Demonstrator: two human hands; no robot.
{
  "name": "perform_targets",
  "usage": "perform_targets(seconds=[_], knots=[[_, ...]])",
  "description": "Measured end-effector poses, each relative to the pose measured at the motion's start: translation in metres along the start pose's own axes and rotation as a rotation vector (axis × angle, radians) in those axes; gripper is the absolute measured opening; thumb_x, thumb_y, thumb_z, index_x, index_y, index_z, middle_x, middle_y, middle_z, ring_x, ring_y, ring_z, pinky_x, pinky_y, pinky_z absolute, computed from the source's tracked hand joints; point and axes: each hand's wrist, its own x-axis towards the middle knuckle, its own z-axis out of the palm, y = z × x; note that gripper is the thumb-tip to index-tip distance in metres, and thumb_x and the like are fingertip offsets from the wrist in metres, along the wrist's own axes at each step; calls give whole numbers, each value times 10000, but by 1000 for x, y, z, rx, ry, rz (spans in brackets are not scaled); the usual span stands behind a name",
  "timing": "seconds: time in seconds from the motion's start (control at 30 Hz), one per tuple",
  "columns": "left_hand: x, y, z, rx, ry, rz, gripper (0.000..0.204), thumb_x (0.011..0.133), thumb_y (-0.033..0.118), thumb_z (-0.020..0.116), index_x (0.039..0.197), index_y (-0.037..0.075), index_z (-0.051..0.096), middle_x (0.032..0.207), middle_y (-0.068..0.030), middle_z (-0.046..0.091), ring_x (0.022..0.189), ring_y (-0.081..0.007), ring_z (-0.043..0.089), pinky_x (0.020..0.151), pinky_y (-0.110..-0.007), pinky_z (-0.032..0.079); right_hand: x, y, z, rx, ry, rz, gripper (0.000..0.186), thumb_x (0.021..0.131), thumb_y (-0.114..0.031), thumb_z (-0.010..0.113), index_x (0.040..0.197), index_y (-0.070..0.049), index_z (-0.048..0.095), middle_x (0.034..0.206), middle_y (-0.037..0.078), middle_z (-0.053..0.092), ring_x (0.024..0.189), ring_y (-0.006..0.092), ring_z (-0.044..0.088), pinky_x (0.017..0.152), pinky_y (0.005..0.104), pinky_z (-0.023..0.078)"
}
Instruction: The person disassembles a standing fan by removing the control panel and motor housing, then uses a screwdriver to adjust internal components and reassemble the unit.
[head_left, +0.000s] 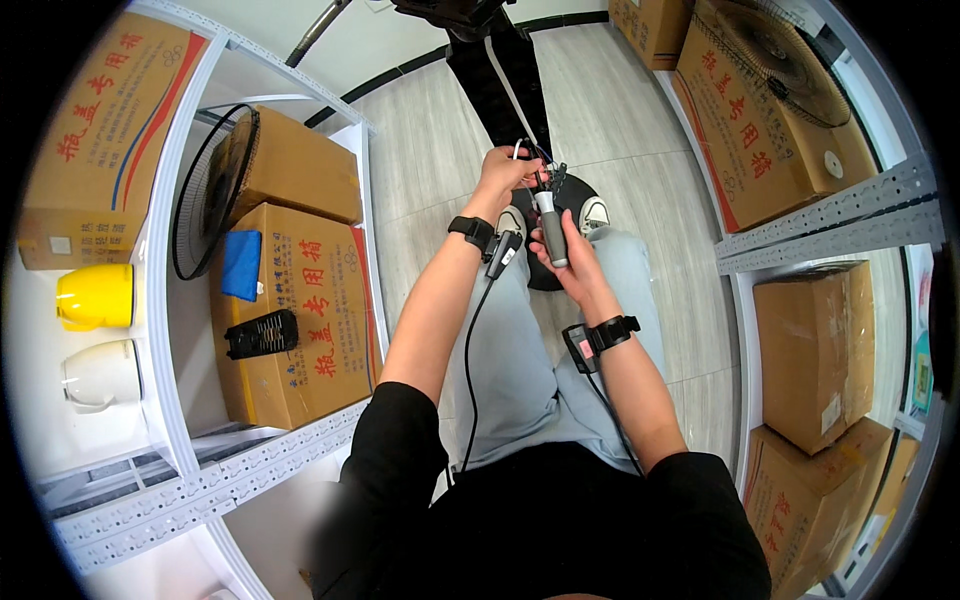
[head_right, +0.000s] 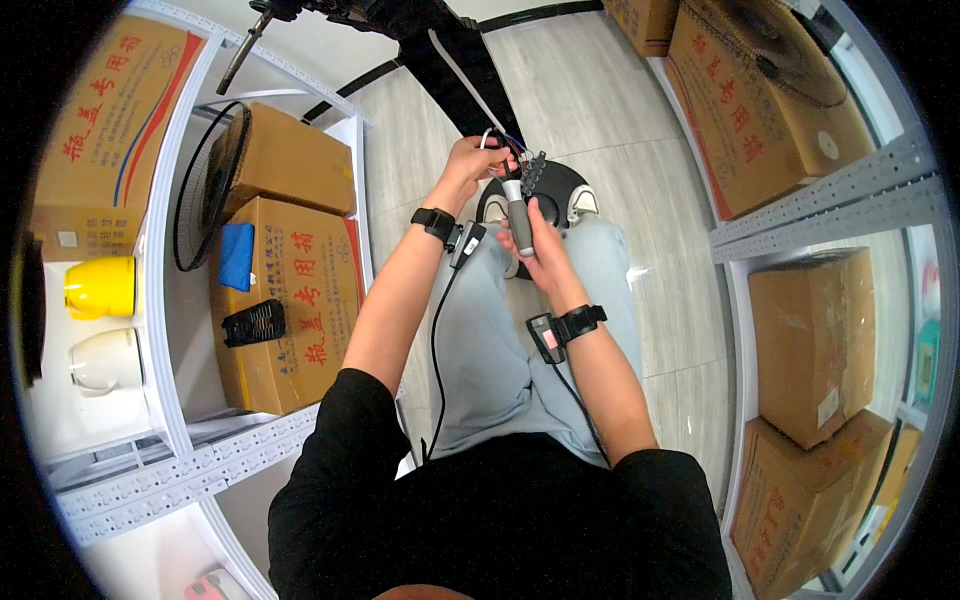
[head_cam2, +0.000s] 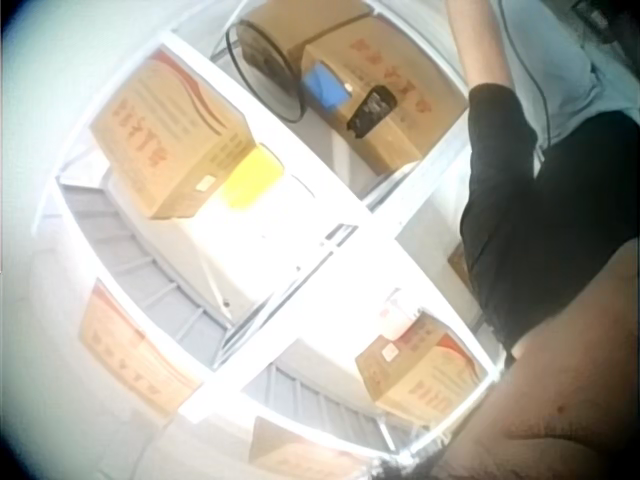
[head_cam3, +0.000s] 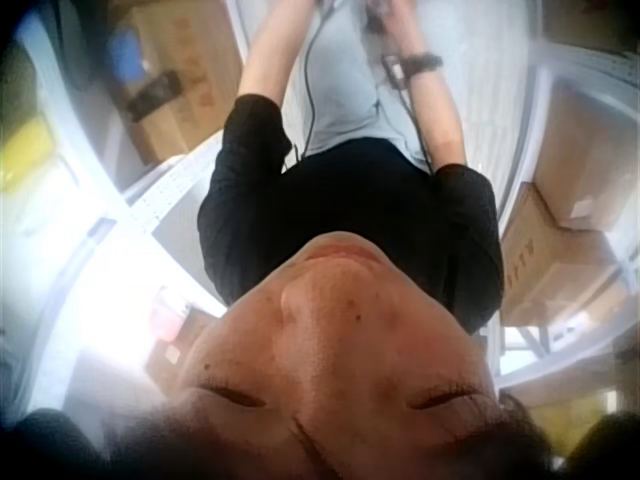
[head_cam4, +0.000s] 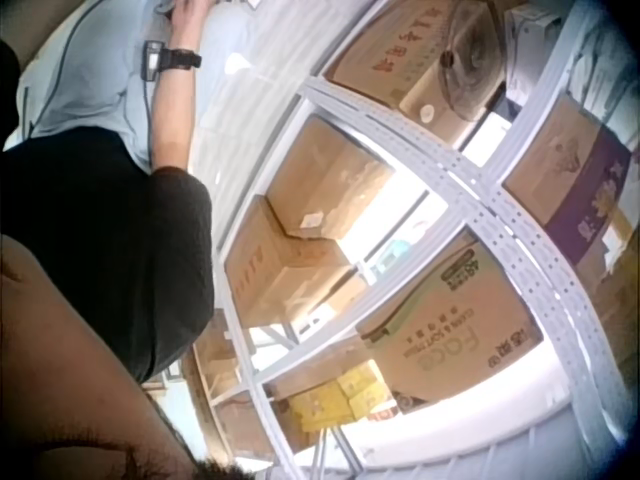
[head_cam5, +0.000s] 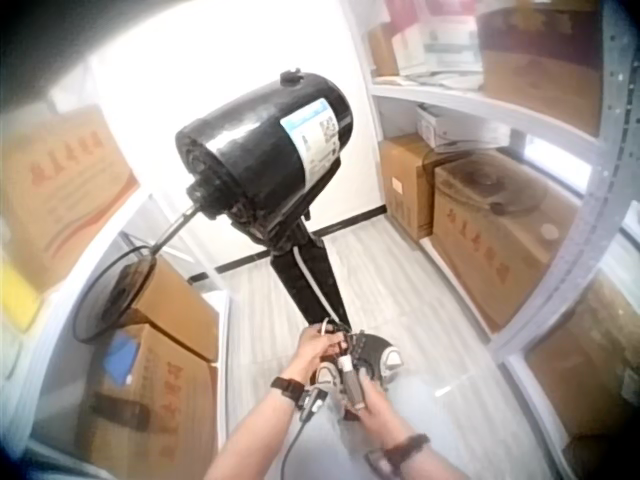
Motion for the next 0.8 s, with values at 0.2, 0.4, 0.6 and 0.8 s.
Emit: perform_targets(seconds=[0.2,0.4,0.6,0.8], knots=[[-8,6,7,-105,-21,-16,341,857,27,665,1120,-43,460,876,-158,671,760,-219,702,601,-290,571,-5,-4,1,-136,-7,-33,423,989,-433,505,1154,-51,579,962,61,672,716,105,638,563,208,490],[-5,3,3,57,1,40,329,831,20,695,1094,-41,507,872,-138,670,735,-207,693,607,-282,565,-2,7,6,-331,121,-145,376,968,-426,549,1122,-84,573,893,27,653,677,83,620,539,212,455],[-4,1,3,-155,4,-19,342,840,-2,671,1112,-53,471,913,-174,664,754,-236,700,630,-295,577,-3,-4,-5,-72,-66,14,382,968,-421,552,1145,-83,572,891,20,656,666,80,609,529,204,444],[-5,1,7,53,10,28,309,830,39,708,1070,2,517,889,-134,676,750,-204,695,603,-243,544,0,11,1,-385,138,-202,385,967,-402,557,1174,-77,565,908,33,667,669,84,614,513,202,443]])
